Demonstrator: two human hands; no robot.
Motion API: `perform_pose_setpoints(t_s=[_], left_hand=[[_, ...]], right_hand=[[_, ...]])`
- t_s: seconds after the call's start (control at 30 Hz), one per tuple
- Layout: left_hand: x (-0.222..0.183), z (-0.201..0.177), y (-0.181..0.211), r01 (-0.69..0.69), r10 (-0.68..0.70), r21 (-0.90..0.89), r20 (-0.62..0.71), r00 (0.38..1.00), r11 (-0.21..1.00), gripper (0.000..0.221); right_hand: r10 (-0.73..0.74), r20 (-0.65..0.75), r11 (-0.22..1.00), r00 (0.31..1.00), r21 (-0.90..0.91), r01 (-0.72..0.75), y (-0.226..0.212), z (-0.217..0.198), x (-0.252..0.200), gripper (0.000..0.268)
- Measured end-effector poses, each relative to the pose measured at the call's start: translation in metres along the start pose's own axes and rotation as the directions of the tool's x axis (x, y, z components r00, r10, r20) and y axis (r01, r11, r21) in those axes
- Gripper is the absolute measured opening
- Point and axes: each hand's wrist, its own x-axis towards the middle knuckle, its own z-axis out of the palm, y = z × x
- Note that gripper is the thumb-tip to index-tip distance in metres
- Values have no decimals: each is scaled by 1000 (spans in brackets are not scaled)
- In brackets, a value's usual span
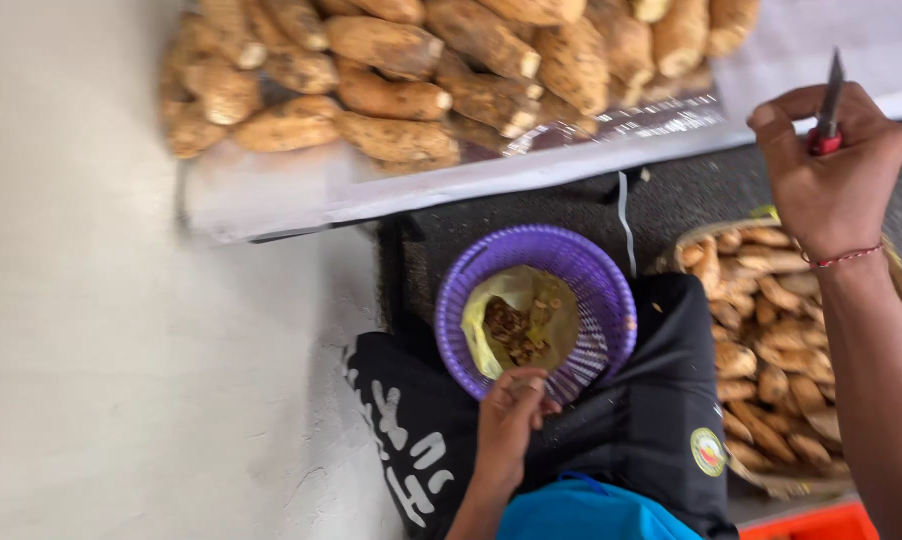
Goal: Peeling sweet potatoes with a small knife over a collection basket
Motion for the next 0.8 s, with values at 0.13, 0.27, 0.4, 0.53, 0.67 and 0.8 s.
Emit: perform_pose_setpoints(t_s=[0.13,0.27,0.4,0.53,0.67,0.8], left_hand=[[-2,-1,6,17,-15,56,-20,1000,998,16],[-2,4,15,115,-113,101,-20,993,988,18],[-6,8,5,195,-191,159,-43,981,968,14],[14,-11,-52,148,-152,124,25,988,981,20],[25,-33,-98,39,-52,80,169,984,996,19],[36,-51,-132,-75,45,178,169,985,981,17]], right_hand=[[223,-67,974,972,38,-221,59,-47,-60,27],[584,-162,807,796,12,-590,132,-83,-122,25],[927,-40,374,372,119,-920,132,-99,-166,18],[998,-17,55,53,178,-983,209,-60,-240,22],[987,158,-44,1,285,-957,238,-6,-281,20],[971,182,100,152,265,-959,267,39,-268,64]])
